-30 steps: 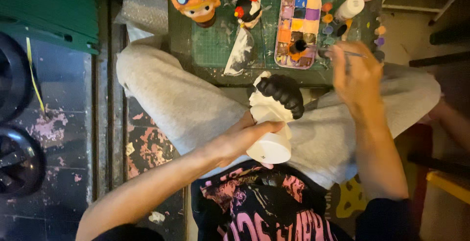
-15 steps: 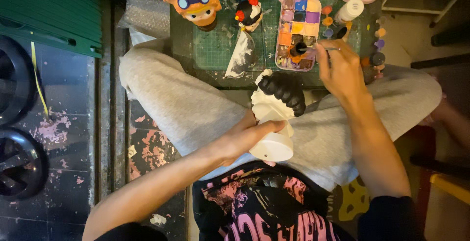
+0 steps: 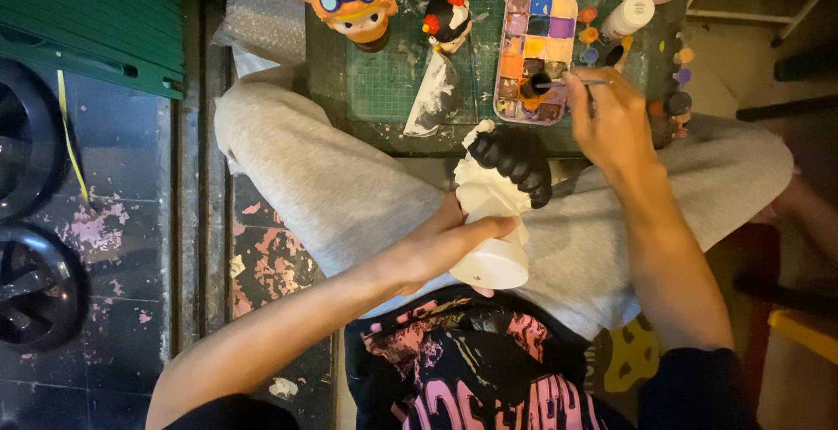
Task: The person sits on the floor with a plaster bust figurine on their lap and paints its hair black using a small brush, dipping the brush into a paint palette on the table and rotating the figurine to reach different sides.
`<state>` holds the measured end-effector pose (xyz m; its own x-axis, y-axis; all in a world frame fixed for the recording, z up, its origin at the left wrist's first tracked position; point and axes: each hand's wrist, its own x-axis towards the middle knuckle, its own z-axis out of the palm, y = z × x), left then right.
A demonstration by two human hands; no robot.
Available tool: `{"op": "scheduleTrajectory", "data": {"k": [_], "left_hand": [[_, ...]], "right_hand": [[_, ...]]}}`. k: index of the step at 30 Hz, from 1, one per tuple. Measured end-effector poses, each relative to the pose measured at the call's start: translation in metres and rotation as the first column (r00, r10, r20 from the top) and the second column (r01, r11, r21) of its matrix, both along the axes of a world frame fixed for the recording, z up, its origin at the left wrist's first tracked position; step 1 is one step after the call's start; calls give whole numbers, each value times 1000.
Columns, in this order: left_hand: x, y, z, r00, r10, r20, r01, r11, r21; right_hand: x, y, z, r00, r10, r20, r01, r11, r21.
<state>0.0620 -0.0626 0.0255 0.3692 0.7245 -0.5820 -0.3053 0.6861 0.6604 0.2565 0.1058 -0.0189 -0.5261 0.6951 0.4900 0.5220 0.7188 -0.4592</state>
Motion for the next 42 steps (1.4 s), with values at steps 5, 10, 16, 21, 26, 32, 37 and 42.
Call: {"op": "scheduleTrajectory", "data": {"k": [5,10,16,21,26,32,37,42], "left_hand": [[-5,-2,3,1000,-2,-21,1,999,-41],[-9,-3,7,998,28,-62,-34,995,-95],[-11,-4,11,999,14,-31,-15,1000,-16],[-10,-1,11,999,6,-53,-8,1000,-29],[-11,1,17,997,-13,-77,11,1000,-28],[-10,1,22,980,-61,-190,55,998,-33],[-14,0,23,943,-77,-324,121,986,118],[-13,-2,32,937,-81,-339,150,971,184]], "right_hand": [[14,2,-6,959,-176,-224,145,978,-148],[34,5,-9,799,-261,-542,76,938,-339],[45,4,-7,683,-380,-624,28,867,-498],[57,2,-8,554,-371,-745,-133,845,-519],[82,-7,-16,505,-310,-806,-258,837,-484],[125,-40,-16,455,-376,-807,-281,800,-531],[136,-72,-5,598,-97,-796,-396,827,-398],[124,-87,10,747,64,-661,-382,856,-348]]}}
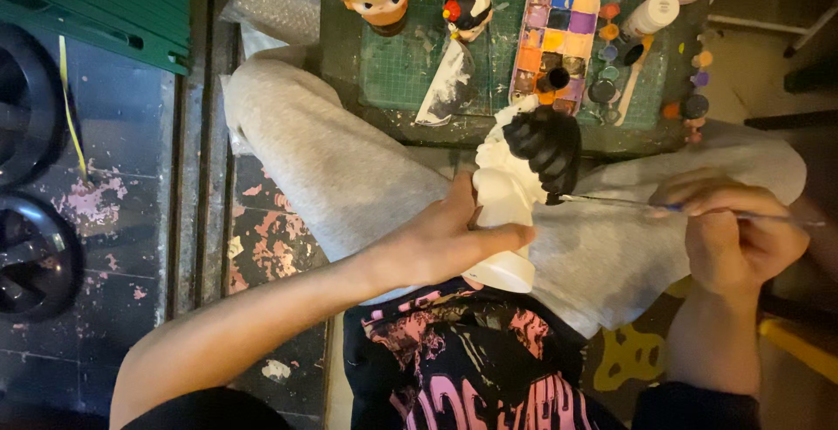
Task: The person sits on the floor with a plaster bust figurine on their lap and paints its hair black using a small brush, dipping the brush into a paint palette on the table and rotating the figurine to reach different sides.
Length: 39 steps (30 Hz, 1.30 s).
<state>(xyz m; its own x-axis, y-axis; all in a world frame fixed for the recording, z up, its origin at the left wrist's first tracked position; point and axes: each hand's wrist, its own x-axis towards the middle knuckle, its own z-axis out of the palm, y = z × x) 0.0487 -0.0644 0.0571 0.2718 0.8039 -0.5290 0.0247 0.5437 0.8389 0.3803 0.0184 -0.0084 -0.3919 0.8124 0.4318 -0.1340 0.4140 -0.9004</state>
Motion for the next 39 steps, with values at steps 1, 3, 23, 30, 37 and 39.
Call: {"op": "scheduleTrajectory", "data": {"k": [1,3,23,30,37,39], "left_hand": [[0,-1,3,1000,-4,6,4,1000,-2],[0,-1,8,998,-31,-49,30,999,-29],[-2,-3,26,985,-108,-131,117,991,61],[-2,0,31,978,-141,-153,142,990,-5],[-3,5,19,986,-146,-86,133,982,-137],[-1,6,11,993,-101,-56,96,991,-93]], "right_hand": [[-3,-2,4,1000,-4,31,4,1000,8],[-8,-4,11,997,-17,75,16,1000,15],[-18,8,31,984,-29,176,15,996,84],[-9,8,20,987,-50,150,43,998,48],[-1,10,38,984,-28,178,-17,969,245],[3,5,45,960,-15,280,-77,946,315]]}}
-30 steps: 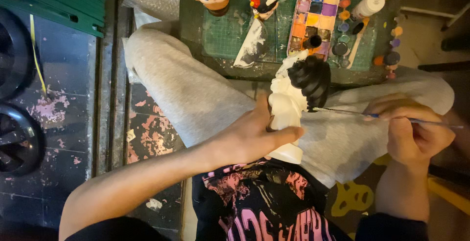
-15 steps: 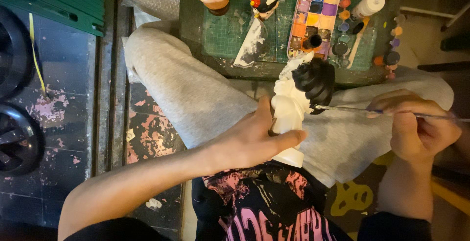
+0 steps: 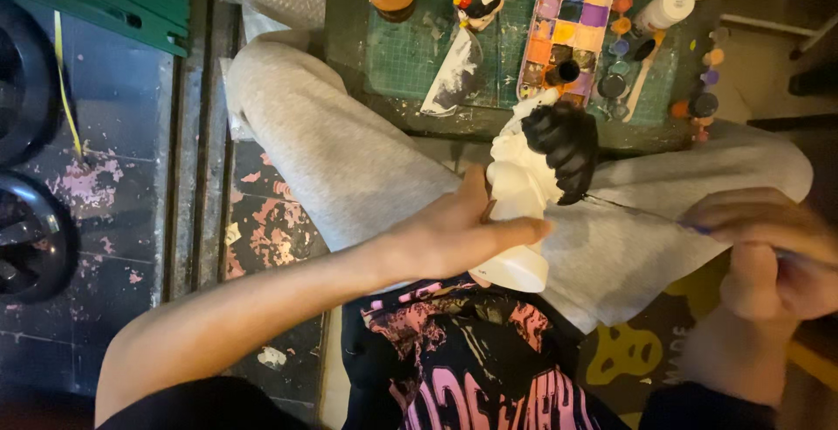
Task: The person sits on the floor with a plaster bust figurine on their lap and paints its hair black using a small brush, dipping the brush into a paint palette on the table and rotating the figurine to reach different sides.
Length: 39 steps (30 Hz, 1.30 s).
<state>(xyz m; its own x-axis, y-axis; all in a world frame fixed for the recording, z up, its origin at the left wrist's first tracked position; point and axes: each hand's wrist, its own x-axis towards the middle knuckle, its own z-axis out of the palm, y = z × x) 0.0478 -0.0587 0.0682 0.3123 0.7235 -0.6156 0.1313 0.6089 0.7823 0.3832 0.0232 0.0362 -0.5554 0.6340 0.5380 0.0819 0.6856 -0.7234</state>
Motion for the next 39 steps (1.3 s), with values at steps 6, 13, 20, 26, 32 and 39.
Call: {"op": "scheduleTrajectory", "data": {"k": [6,13,20,26,32,39], "left_hand": [[2,2,-19,955,137,262,-124,990,-65],[-2,-14,-7,979,46,-199,4,969,245],[8,-27,-23,920,210,-331,45,783,621],[15,-52,-98,947,253,-198,-41,706,707],[42,-46,-187,990,142,0,-83,579,811],[39,-39,-196,938,337,-82,-119,535,836]], "right_hand": [[19,-4,-8,999,-44,29,43,998,41],[41,-2,-34,988,-112,-104,98,987,-124],[28,-8,-45,931,-193,-311,153,977,-149],[21,-32,-69,583,-395,-710,44,888,-458],[28,-48,-58,803,-315,-505,53,883,-467],[4,-70,-54,776,-274,-568,70,933,-354]]}}
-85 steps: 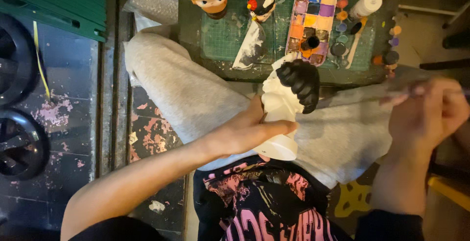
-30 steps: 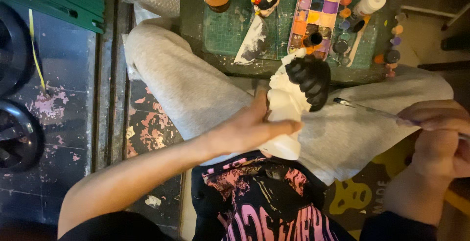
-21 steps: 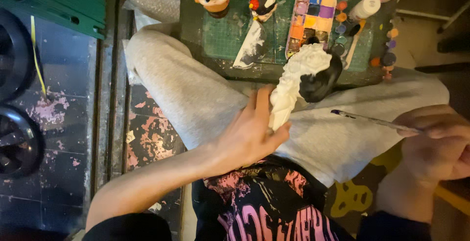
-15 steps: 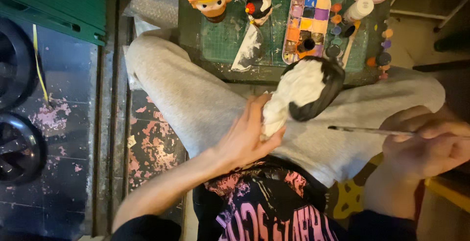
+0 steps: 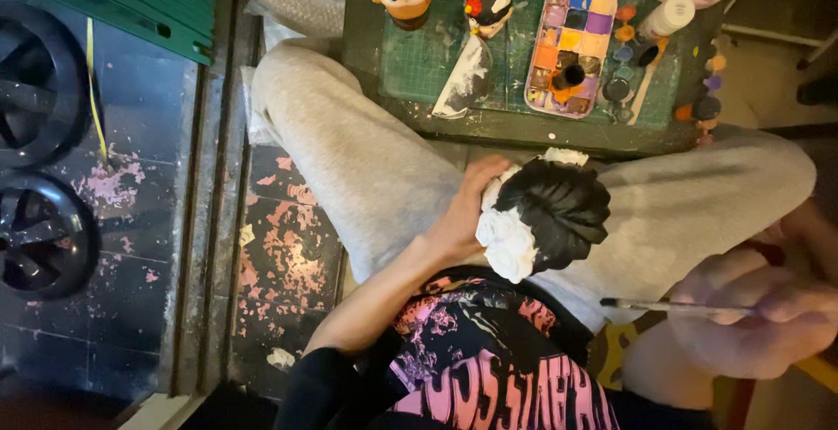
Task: The person sits on the floor with a plaster bust figurine on their lap and paints its hair black using a small brush, dipping the brush into a paint palette on the table and rotating the figurine to reach different sides.
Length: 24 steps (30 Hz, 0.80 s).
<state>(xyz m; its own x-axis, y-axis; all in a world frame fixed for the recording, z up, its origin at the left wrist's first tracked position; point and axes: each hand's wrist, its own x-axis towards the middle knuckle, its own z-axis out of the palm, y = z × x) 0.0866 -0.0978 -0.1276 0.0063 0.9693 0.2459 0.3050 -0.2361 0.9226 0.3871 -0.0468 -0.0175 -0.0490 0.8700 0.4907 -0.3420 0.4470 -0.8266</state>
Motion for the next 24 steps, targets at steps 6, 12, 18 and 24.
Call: {"op": "scheduleTrajectory", "data": {"k": [6,12,18,24], "left_hand": [[-18,15,34,969,166,-180,-122,965,233],[-57,27,81,897,306,-320,-122,865,486],[-78,36,103,790,420,-447,1,727,686],[-92,39,112,649,524,-551,138,631,763]], "right_hand": [[13,-23,-10,998,9,-64,-13,999,-48],[17,-23,-16,994,-14,-112,3,995,-99],[10,-18,-8,992,-105,-68,97,989,-114],[-11,-14,4,992,-117,34,117,993,5]]}}
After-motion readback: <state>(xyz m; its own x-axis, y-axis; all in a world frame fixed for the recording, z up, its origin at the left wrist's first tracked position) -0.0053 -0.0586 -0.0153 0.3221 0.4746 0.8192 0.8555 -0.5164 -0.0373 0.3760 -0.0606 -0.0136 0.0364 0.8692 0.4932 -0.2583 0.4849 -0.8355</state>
